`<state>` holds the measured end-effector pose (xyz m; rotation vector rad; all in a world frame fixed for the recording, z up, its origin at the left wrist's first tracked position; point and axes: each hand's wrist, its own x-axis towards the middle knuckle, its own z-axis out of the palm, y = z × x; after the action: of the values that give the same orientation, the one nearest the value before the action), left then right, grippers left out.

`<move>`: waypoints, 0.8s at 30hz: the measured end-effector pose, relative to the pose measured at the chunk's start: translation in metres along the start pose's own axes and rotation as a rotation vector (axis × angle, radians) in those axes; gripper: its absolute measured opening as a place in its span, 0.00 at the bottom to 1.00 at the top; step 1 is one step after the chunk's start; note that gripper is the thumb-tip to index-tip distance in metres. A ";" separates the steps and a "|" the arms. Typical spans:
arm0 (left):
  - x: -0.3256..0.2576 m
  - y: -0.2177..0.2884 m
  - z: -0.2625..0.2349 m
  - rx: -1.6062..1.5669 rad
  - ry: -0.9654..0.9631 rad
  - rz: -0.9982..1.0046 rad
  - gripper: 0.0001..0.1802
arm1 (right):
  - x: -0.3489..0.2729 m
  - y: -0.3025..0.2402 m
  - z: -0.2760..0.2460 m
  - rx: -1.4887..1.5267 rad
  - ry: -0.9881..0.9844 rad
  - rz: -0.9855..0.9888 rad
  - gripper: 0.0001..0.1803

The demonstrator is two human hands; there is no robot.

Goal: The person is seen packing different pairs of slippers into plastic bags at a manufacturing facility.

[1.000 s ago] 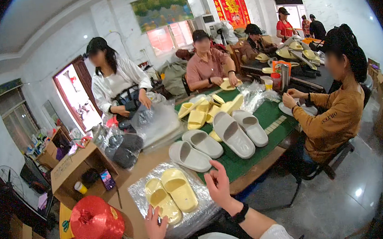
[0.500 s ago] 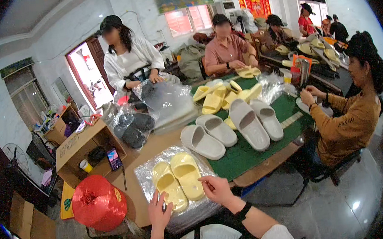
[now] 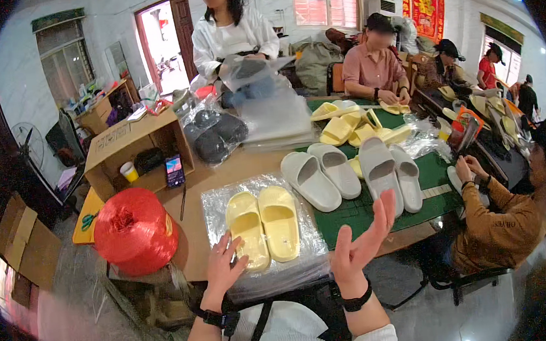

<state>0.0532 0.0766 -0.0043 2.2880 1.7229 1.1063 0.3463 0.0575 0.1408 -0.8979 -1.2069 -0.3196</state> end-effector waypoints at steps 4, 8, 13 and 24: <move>-0.016 -0.011 -0.006 0.008 0.010 -0.031 0.29 | -0.034 -0.014 0.011 0.138 -0.384 -0.656 0.20; -0.015 -0.004 -0.006 0.000 0.003 -0.016 0.29 | -0.085 0.023 0.029 0.149 -0.551 -0.122 0.12; -0.014 -0.005 -0.005 0.014 -0.004 0.033 0.31 | -0.122 0.057 0.040 0.064 -0.705 0.394 0.13; -0.025 -0.012 0.007 0.182 0.138 -0.288 0.43 | -0.138 0.061 0.042 0.017 -0.738 0.431 0.12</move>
<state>0.0445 0.0619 -0.0280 2.0053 2.2042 1.1115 0.3082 0.0950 -0.0064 -1.2847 -1.6266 0.4086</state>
